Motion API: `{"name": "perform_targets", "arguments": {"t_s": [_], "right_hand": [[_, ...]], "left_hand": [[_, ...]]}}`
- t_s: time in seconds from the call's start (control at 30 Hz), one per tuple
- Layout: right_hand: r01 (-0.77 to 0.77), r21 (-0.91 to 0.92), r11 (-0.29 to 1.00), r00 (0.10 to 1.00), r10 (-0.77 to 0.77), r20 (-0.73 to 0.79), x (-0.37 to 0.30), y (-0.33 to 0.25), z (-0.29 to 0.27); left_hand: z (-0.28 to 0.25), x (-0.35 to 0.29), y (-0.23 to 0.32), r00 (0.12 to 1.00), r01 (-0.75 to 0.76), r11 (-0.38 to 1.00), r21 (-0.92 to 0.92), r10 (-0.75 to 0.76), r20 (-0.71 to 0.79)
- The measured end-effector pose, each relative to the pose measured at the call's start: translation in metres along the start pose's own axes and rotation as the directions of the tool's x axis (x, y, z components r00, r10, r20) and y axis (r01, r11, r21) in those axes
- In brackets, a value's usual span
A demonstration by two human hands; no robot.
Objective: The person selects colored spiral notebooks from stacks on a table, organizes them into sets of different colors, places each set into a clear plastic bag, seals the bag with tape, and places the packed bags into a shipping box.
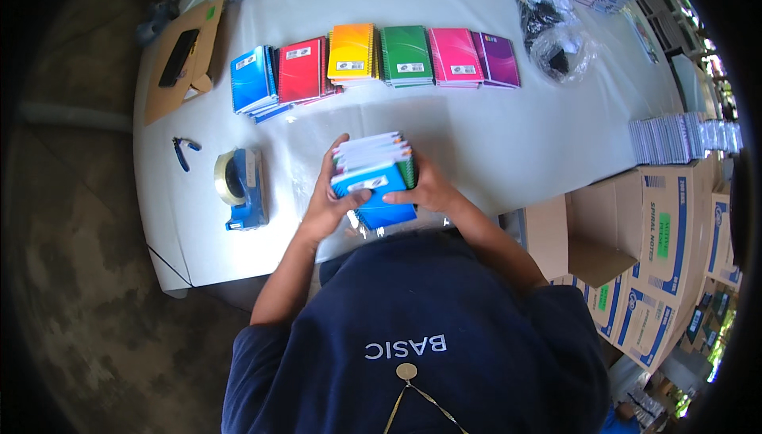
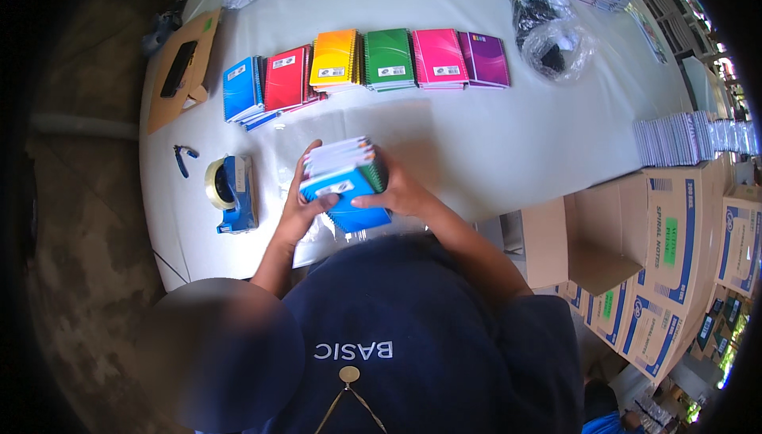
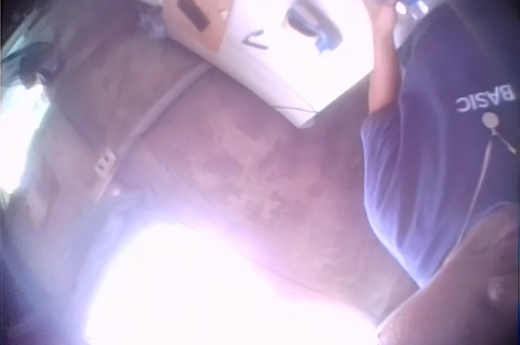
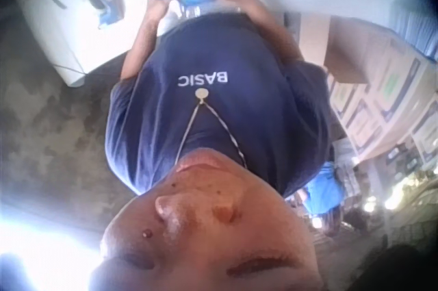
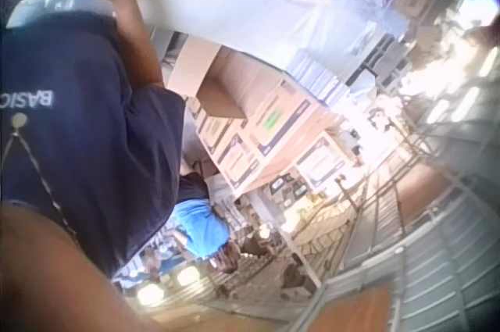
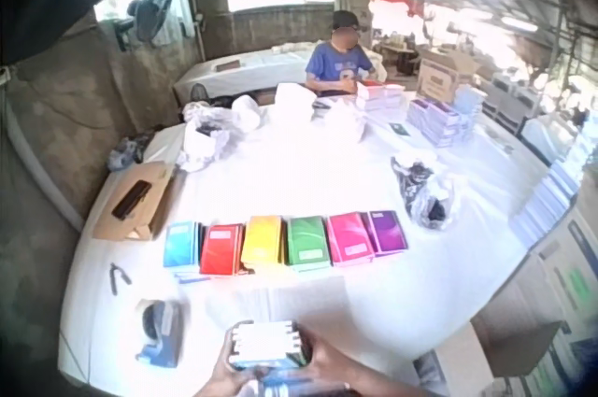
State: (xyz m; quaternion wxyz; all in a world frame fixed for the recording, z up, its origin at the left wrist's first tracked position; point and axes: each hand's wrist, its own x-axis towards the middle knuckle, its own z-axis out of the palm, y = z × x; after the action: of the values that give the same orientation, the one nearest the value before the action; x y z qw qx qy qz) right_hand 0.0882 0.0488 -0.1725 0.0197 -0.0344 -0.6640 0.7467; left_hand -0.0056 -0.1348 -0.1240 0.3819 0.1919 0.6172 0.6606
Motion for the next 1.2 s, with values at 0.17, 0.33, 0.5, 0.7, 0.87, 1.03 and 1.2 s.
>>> {"name": "perform_targets", "arguments": {"t_s": [0.17,0.33,0.5,0.7,0.87,1.03,1.2], "right_hand": [[0.283,-0.034,0.959,0.955,-0.285,-0.086,-0.003,0.022,0.01],[0.295,-0.11,0.949,0.926,-0.312,-0.212,-0.001,0.048,0.023],[0.209,-0.285,0.935,0.944,-0.27,-0.192,-0.001,0.068,0.016],[0.038,-0.505,0.862,0.954,-0.183,-0.239,-0.005,0.057,0.011],[-0.32,-0.417,0.851,0.88,0.103,-0.465,0.007,0.022,0.035],[-0.511,-0.361,0.78,0.843,0.374,-0.386,0.024,0.036,0.019],[-0.562,-0.721,0.404,0.818,0.402,-0.412,0.027,0.005,0.024]], "left_hand": [[0.01,0.0,-0.057,0.982,-0.173,0.985,0.0,0.173,-0.076],[0.005,0.008,-0.087,0.965,-0.25,0.955,0.158,0.259,-0.042],[-0.017,0.02,-0.105,0.944,-0.326,0.794,0.514,0.299,0.137],[-0.024,0.019,-0.068,0.946,-0.313,0.623,0.717,0.271,0.178],[-0.028,0.022,-0.033,0.989,0.113,0.959,0.259,-0.133,0.063],[-0.033,0.035,-0.044,0.891,0.415,0.83,0.372,-0.454,0.019],[-0.011,0.049,0.007,0.784,0.379,0.115,0.918,-0.568,-0.252]]}}
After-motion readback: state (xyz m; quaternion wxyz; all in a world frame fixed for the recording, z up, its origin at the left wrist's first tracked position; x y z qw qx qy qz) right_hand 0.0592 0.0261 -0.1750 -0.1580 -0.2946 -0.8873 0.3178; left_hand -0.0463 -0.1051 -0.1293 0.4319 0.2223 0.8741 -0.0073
